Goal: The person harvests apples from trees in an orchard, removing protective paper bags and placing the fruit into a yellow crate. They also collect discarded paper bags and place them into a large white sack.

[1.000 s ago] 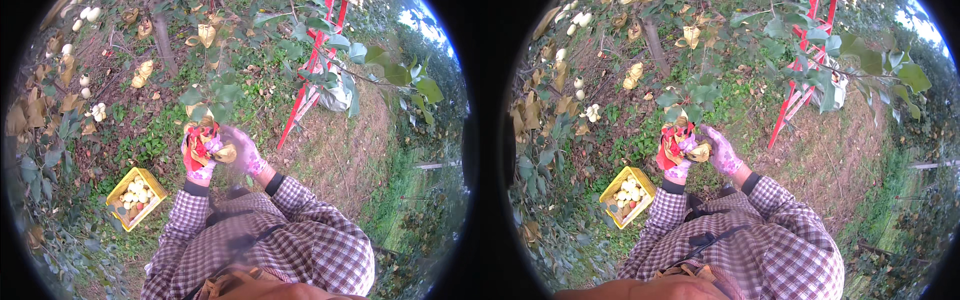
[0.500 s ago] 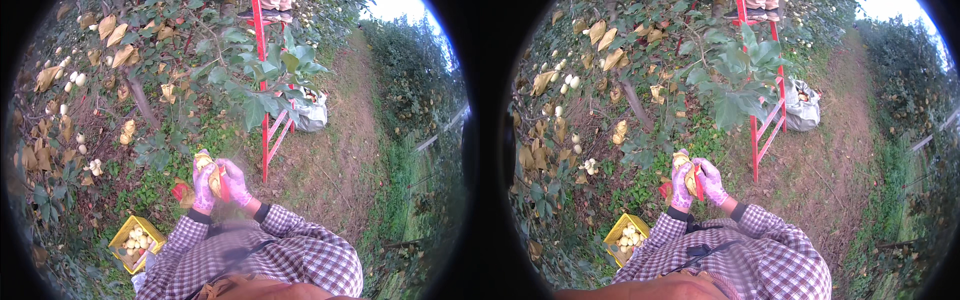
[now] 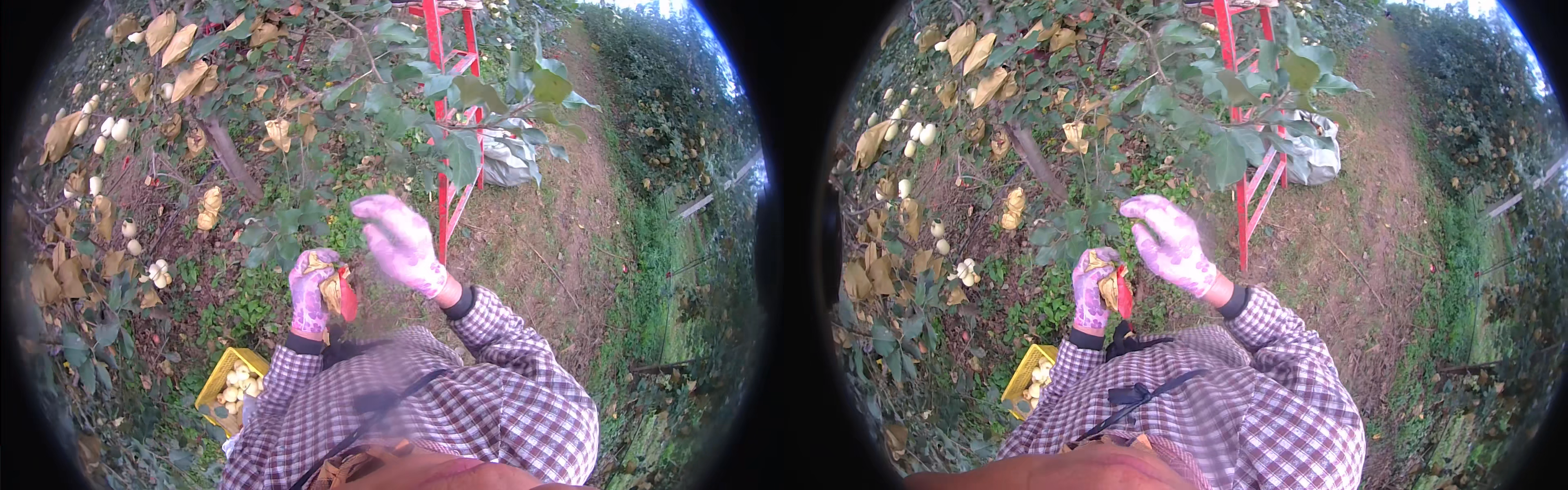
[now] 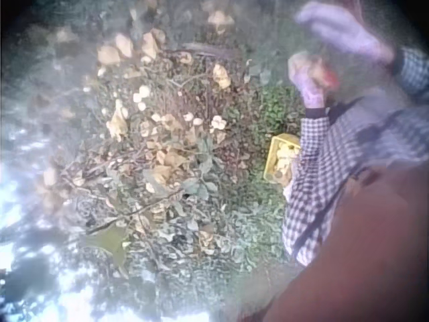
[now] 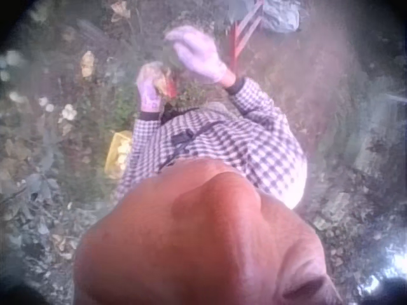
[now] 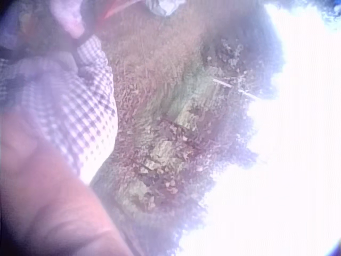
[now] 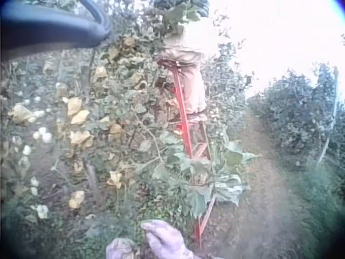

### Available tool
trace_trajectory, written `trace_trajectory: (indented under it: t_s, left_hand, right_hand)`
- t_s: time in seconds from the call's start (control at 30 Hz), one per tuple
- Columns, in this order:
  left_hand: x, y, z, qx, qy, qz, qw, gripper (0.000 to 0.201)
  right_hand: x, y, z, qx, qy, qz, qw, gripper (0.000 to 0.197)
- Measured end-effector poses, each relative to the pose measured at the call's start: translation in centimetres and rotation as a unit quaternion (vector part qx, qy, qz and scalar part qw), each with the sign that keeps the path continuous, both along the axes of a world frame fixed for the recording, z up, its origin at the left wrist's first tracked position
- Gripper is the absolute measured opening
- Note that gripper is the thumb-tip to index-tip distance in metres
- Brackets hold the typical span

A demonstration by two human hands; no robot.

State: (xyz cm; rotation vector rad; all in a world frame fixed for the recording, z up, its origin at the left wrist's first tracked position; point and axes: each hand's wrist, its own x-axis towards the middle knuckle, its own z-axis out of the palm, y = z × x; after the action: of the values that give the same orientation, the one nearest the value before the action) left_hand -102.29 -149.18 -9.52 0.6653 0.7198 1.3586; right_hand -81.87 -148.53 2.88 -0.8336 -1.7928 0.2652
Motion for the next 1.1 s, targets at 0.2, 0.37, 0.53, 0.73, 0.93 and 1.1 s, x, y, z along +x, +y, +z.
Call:
trace_trajectory:
  t_s: [0.2, 0.37, 0.53, 0.73, 0.93, 1.1]
  left_hand:
    - [-12.3, -0.8, -4.5, -0.029, 0.136, -0.015, 0.990, 0.024]
    - [-20.2, -1.5, -5.2, -0.001, 0.259, 0.001, 0.966, 0.020]
    - [-25.3, -0.2, -7.0, -0.074, 0.218, 0.074, 0.970, 0.019]
    - [-32.7, 0.4, -11.2, -0.068, 0.142, 0.098, 0.983, 0.025]
    - [-33.7, 6.6, -8.5, -0.130, 0.209, 0.149, 0.958, 0.032]
    - [-34.9, 11.3, -6.7, -0.150, 0.320, 0.140, 0.925, 0.038]
  right_hand:
    - [-5.3, 1.0, 14.3, 0.105, 0.041, 0.145, 0.983, 0.054]
    - [-14.8, 3.8, 18.0, 0.110, 0.076, 0.242, 0.961, 0.072]
    - [-22.3, 8.6, 16.3, 0.069, 0.025, 0.248, 0.966, 0.057]
    - [-28.8, 15.4, 9.8, -0.143, -0.300, 0.328, 0.884, 0.030]
    - [-35.3, 23.9, -3.0, -0.132, -0.479, 0.426, 0.756, 0.027]
    - [-38.0, 27.0, -10.8, -0.147, -0.422, 0.496, 0.744, 0.026]
